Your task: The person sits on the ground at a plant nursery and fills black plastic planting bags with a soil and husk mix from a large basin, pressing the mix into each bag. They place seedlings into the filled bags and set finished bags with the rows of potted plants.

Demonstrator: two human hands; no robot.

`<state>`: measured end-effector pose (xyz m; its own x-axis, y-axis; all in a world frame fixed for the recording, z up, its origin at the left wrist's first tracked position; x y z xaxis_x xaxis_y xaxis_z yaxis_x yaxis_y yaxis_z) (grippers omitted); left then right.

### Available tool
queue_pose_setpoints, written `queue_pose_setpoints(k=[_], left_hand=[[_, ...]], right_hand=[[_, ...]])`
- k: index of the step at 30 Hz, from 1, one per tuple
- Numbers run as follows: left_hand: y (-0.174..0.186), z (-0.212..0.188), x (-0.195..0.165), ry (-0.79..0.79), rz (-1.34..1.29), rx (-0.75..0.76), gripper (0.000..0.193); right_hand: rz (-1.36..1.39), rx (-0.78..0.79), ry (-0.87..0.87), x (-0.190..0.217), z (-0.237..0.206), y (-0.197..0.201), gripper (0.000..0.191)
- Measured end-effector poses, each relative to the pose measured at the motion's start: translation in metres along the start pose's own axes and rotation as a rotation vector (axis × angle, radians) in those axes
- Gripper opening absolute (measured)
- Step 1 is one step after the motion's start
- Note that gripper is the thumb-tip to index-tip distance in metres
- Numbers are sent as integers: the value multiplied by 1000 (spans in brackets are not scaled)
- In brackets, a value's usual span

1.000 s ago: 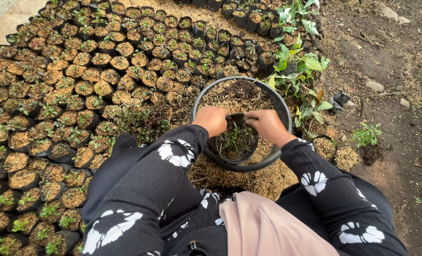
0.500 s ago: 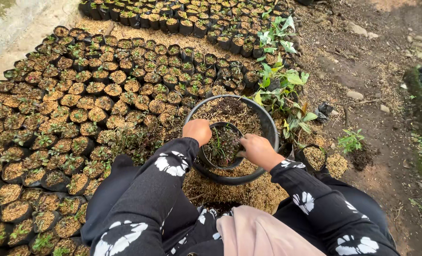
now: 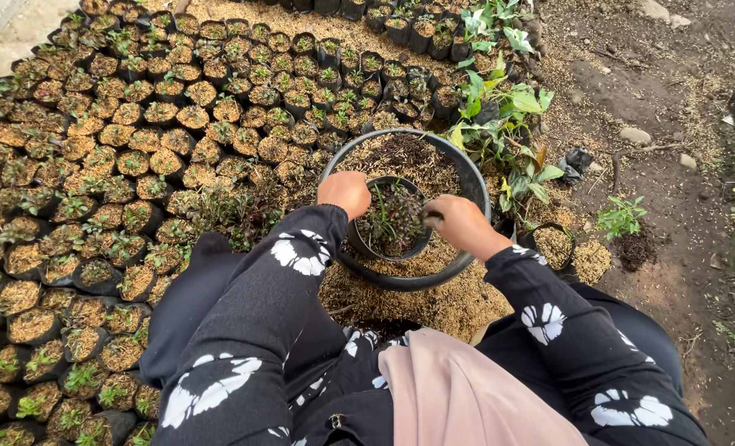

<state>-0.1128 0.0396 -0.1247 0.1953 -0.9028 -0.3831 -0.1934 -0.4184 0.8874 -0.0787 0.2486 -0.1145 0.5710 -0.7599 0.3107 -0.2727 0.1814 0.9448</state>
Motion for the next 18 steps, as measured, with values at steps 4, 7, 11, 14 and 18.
queue_pose_setpoints(k=[4,7,11,14,18], left_hand=[[-4,-4,-4,11,-16,44,24],[-3,-7,-10,-37,-22,3,24],[-7,-5,-9,-43,-18,39,25],[-6,-7,-13,-83,-30,46,24],[-2,-16,-23,-152,-68,28,23]], right_hand=[[-198,-89,225,23,-6,-28,34],[-355,-30,247,18,1,-47,26],[-125,-120,8,-12,7,8,20],[103,-327,-53,1,-2,75,22],[258,-347,232,76,-2,97,20]])
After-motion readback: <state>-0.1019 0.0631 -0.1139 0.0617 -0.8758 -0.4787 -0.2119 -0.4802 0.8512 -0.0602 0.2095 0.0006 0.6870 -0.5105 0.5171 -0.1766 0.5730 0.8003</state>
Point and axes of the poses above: each hand's wrist, its own z-axis towards the middle knuckle, its own y-axis out of the back of the hand, x = y × z, the point moved 10 cm from there along z, towards the middle knuckle, and after that the axes turned 11 degrees about y, right-handed, at the moved point
